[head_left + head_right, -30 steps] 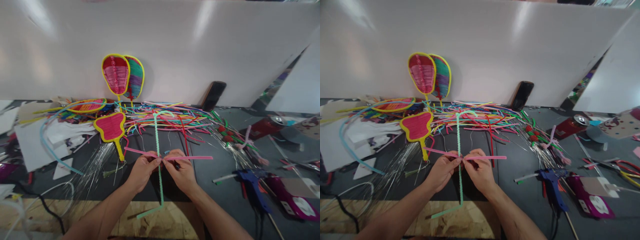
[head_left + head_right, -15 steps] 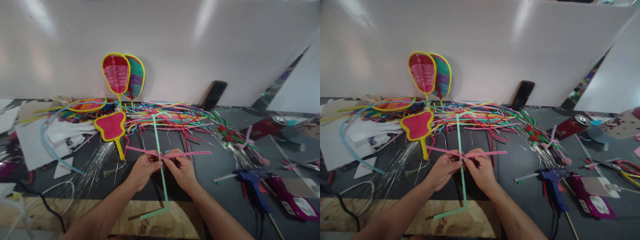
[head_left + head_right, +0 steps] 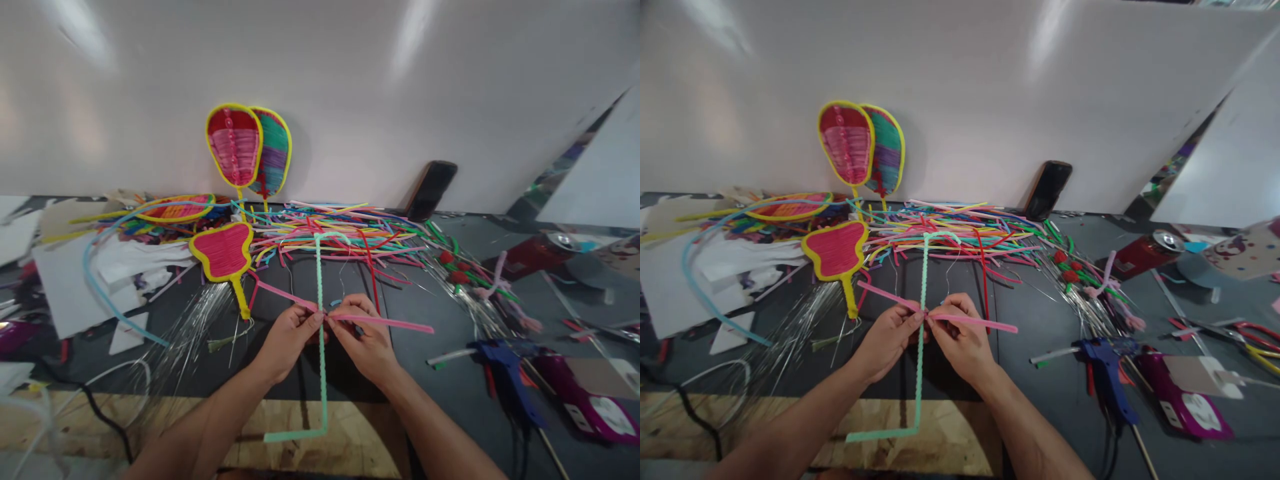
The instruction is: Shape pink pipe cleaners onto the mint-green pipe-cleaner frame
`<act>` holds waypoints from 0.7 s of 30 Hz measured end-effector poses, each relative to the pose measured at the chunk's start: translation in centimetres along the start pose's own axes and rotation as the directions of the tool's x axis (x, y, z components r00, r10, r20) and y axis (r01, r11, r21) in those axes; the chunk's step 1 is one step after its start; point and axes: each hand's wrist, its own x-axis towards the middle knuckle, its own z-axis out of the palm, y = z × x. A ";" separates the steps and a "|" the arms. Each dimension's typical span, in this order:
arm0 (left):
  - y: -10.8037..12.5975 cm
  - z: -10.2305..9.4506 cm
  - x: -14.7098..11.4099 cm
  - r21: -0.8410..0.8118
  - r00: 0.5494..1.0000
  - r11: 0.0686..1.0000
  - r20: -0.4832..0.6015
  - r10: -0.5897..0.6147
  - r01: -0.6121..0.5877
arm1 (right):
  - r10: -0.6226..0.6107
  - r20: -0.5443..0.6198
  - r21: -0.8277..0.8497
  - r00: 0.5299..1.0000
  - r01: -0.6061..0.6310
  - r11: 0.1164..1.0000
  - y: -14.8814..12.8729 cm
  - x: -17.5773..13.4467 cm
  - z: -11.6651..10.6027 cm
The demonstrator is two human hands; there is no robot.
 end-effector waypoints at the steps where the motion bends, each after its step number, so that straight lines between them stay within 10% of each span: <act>1: 0.0 0.0 0.0 0.021 1.000 1.000 0.005 0.004 -0.004 | -0.003 -0.005 -0.001 1.000 0.003 1.000 -0.1 0.0 0.0; 21: 0.3 -0.1 -0.2 0.229 0.995 0.970 0.062 0.074 -0.086 | 0.129 -0.074 0.038 0.989 -0.127 0.991 -0.6 0.1 -0.3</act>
